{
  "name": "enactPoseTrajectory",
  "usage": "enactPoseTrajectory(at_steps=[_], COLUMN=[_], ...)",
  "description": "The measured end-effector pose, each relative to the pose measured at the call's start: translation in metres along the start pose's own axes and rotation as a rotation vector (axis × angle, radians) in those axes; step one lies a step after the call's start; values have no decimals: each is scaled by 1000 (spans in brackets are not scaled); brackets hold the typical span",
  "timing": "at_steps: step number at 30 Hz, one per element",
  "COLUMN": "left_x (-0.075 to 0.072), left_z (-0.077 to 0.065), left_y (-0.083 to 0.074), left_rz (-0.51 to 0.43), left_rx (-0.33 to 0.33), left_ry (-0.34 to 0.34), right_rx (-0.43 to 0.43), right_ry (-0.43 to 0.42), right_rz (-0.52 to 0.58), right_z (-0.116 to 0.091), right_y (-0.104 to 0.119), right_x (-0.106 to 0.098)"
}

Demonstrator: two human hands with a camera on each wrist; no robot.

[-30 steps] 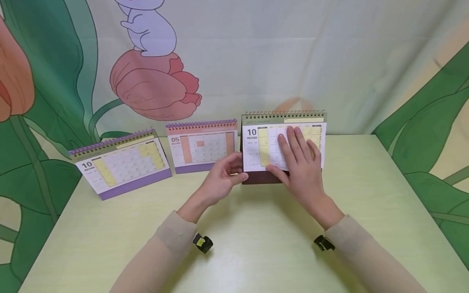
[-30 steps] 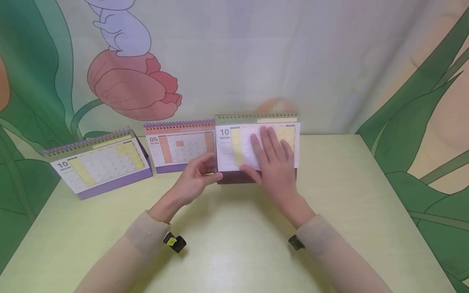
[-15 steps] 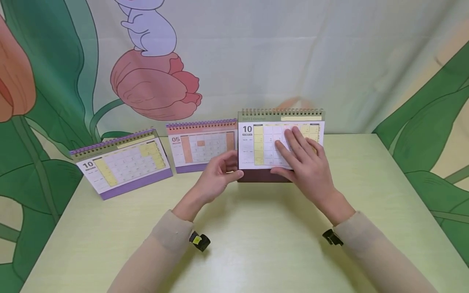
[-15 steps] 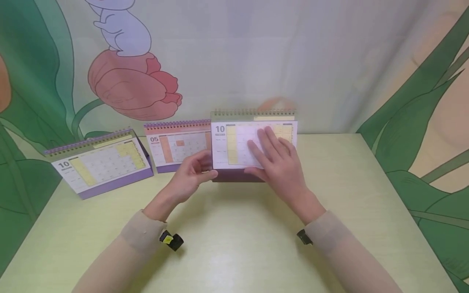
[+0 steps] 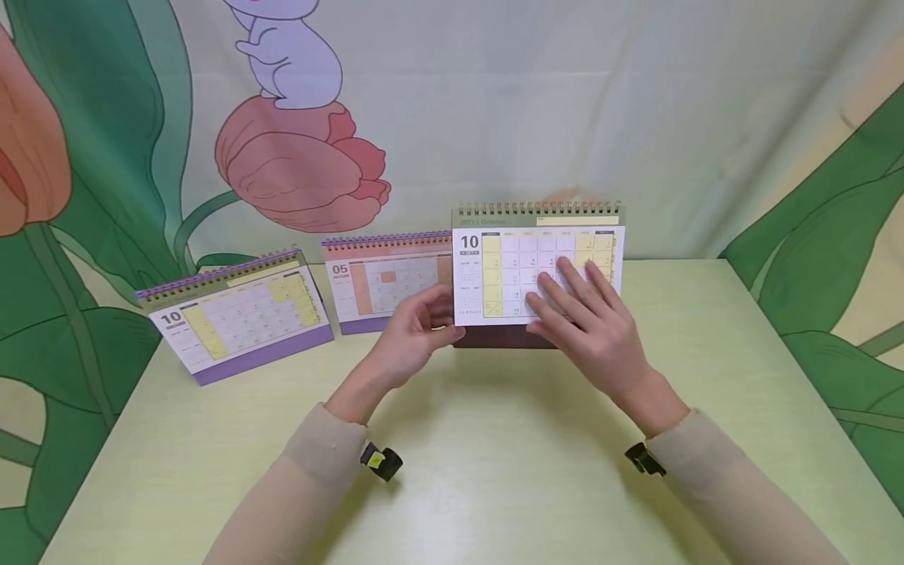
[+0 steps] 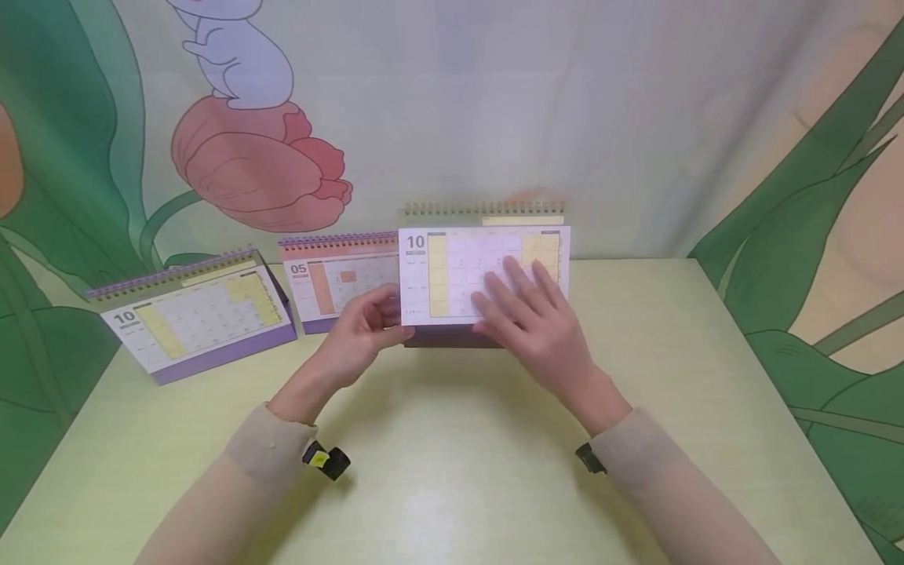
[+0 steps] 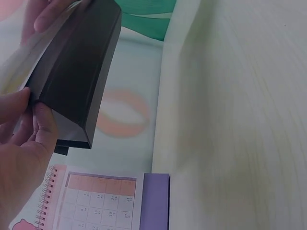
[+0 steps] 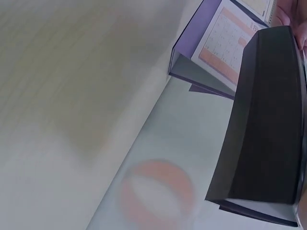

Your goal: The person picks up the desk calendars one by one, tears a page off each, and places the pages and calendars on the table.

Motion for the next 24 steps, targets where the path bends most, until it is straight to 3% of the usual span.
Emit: enactPoseTrajectory(at_steps=[10, 24], left_x=[7, 20], left_z=[-1, 0], left_y=[-5, -9], left_rz=[-28, -70], left_rx=[-8, -7], left_ry=[3, 22], right_rx=[-50, 28], right_ry=[-31, -91], right_rz=[-9, -63], right_z=[0, 0], right_y=[10, 15], right_x=[3, 10])
Point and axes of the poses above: each hand's wrist, its own z-axis towards the middle knuckle, its own x-axis out of the palm, y = z × x, the point moved 3 cm from there along z, towards the middle knuckle, and after that the axes turned 12 degrees about z, right-handed, at the moved point
